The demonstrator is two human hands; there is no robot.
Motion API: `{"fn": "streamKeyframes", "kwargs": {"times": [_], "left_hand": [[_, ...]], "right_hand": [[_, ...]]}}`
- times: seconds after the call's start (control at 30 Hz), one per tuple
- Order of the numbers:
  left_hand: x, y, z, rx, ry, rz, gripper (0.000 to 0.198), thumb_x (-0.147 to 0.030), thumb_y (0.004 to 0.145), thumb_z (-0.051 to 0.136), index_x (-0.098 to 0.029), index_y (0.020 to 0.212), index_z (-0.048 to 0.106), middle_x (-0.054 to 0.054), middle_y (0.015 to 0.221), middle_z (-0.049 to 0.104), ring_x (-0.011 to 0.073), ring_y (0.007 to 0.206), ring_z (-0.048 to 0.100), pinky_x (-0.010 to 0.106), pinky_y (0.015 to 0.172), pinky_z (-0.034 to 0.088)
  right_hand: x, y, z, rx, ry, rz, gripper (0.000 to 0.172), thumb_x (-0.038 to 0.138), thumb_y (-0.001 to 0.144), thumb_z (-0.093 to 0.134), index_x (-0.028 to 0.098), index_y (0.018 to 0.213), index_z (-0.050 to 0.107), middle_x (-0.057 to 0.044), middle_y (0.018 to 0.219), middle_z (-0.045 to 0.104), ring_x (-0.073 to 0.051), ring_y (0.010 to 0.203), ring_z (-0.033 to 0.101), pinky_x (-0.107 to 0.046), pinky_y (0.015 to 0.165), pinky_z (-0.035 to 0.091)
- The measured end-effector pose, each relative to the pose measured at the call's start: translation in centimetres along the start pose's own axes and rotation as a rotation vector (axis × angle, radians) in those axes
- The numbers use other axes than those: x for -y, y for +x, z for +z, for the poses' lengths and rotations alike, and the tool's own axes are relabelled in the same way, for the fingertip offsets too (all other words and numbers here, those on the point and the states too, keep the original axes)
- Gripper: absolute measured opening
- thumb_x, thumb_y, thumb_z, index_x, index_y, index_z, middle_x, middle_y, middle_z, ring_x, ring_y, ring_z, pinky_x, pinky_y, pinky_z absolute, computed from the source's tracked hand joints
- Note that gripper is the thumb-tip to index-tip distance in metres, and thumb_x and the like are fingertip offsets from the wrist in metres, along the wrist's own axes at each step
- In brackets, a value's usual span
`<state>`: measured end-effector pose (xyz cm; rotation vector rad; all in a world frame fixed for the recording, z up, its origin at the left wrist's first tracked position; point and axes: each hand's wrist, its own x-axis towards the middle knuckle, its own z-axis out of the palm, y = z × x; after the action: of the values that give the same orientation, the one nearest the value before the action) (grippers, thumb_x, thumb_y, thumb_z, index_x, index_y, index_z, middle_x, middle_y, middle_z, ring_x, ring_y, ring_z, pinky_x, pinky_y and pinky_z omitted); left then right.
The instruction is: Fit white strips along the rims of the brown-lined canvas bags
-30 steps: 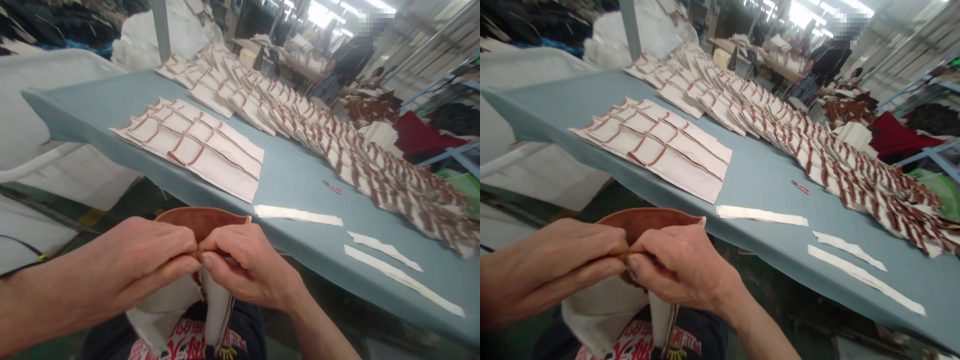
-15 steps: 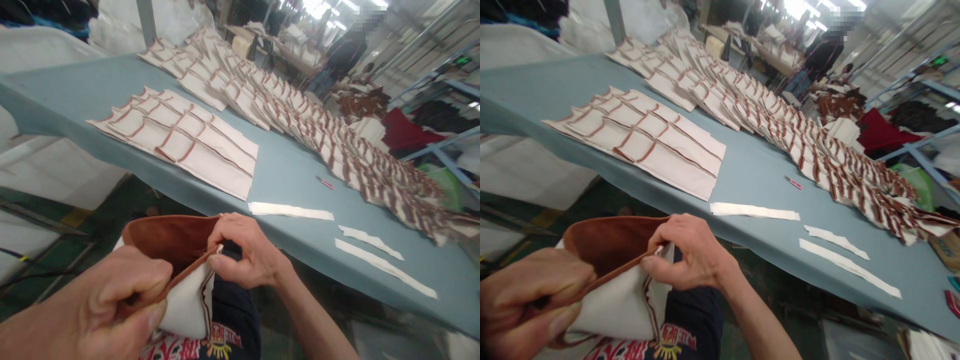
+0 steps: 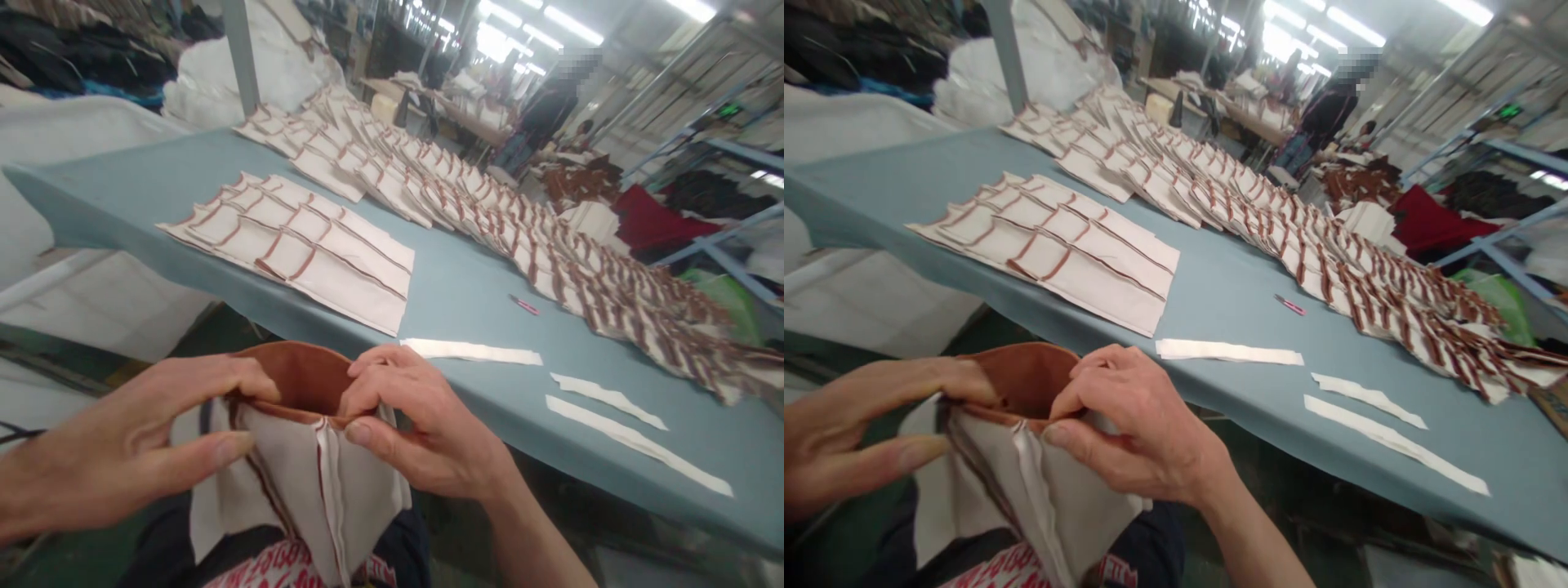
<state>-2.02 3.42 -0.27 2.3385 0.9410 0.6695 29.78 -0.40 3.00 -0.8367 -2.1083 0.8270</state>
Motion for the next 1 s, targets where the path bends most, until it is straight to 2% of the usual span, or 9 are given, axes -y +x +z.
{"fn": "streamKeyframes", "kwargs": {"times": [0.07,0.17,0.27,0.37,0.53,0.67,0.8,1.0], "left_hand": [[-0.8,1.3,-0.5,0.063,-0.142,0.038,0.026,-0.05,0.112,0.069,-0.029,0.121,0.082,-0.004,0.117,0.089,0.0181,0.108,0.079,0.019,0.099,0.053],[-2.1,3.3,-0.6,0.179,-0.301,0.041,0.016,-0.04,0.102,0.082,-0.03,0.113,0.085,-0.004,0.109,0.089,0.0196,0.101,0.081,0.021,0.093,0.057],[-3.3,4.8,-0.3,0.235,-0.398,-0.014,0.011,-0.036,0.1,0.079,-0.026,0.1,0.085,-0.003,0.093,0.086,0.0191,0.086,0.078,0.021,0.08,0.057],[-3.7,5.3,0.4,0.281,-0.466,-0.043,0.025,-0.042,0.103,0.074,-0.023,0.088,0.081,-0.004,0.077,0.073,0.0161,0.071,0.066,0.021,0.066,0.05],[-3.1,5.1,2.1,0.311,-0.515,-0.139,0.029,-0.042,0.102,0.068,-0.021,0.083,0.075,-0.004,0.073,0.063,0.0148,0.067,0.055,0.021,0.063,0.047],[-3.0,5.4,2.4,0.34,-0.544,-0.205,0.029,-0.044,0.097,0.068,-0.021,0.08,0.071,-0.005,0.07,0.057,0.0136,0.063,0.05,0.021,0.058,0.044],[-3.6,5.6,2.3,0.32,-0.512,-0.224,0.029,-0.043,0.094,0.065,-0.022,0.073,0.066,-0.005,0.066,0.055,0.0136,0.061,0.05,0.021,0.054,0.041],[-3.6,4.9,2.8,0.266,-0.368,-0.197,0.024,-0.031,0.092,0.06,-0.022,0.069,0.061,-0.006,0.065,0.053,0.0116,0.058,0.047,0.022,0.053,0.035]], "right_hand": [[0.5,0.5,-0.2,0.021,0.08,-0.002,0.029,0.038,0.124,0.06,0.026,0.098,0.066,-0.003,0.097,0.083,-0.02,0.1,0.076,-0.042,0.116,0.056],[0.3,0.7,-0.1,0.03,0.147,0.071,0.033,0.046,0.122,0.061,0.026,0.097,0.063,-0.004,0.096,0.076,-0.022,0.101,0.072,-0.04,0.103,0.057],[-0.6,0.4,0.5,0.045,0.273,0.169,0.044,0.061,0.12,0.06,0.026,0.094,0.06,-0.001,0.09,0.065,-0.02,0.089,0.062,-0.036,0.088,0.054],[-1.6,0.0,1.5,0.036,0.434,0.238,0.054,0.073,0.116,0.063,0.025,0.092,0.057,0.002,0.087,0.058,-0.018,0.082,0.054,-0.033,0.08,0.048],[-3.0,-0.4,3.5,0.014,0.552,0.332,0.064,0.084,0.108,0.068,0.024,0.088,0.056,0.002,0.088,0.057,-0.017,0.082,0.05,-0.031,0.079,0.048],[-3.7,-0.6,4.5,0.002,0.569,0.389,0.067,0.088,0.105,0.067,0.025,0.086,0.053,0.002,0.086,0.054,-0.017,0.08,0.048,-0.03,0.075,0.046],[-3.5,-0.7,4.1,-0.02,0.513,0.35,0.062,0.084,0.106,0.067,0.025,0.089,0.056,0.001,0.087,0.059,-0.017,0.079,0.05,-0.03,0.074,0.047],[-1.9,-0.6,3.3,-0.059,0.067,0.245,0.043,0.057,0.1,0.084,0.025,0.088,0.058,0.003,0.084,0.066,-0.016,0.078,0.057,-0.032,0.081,0.046]]}}
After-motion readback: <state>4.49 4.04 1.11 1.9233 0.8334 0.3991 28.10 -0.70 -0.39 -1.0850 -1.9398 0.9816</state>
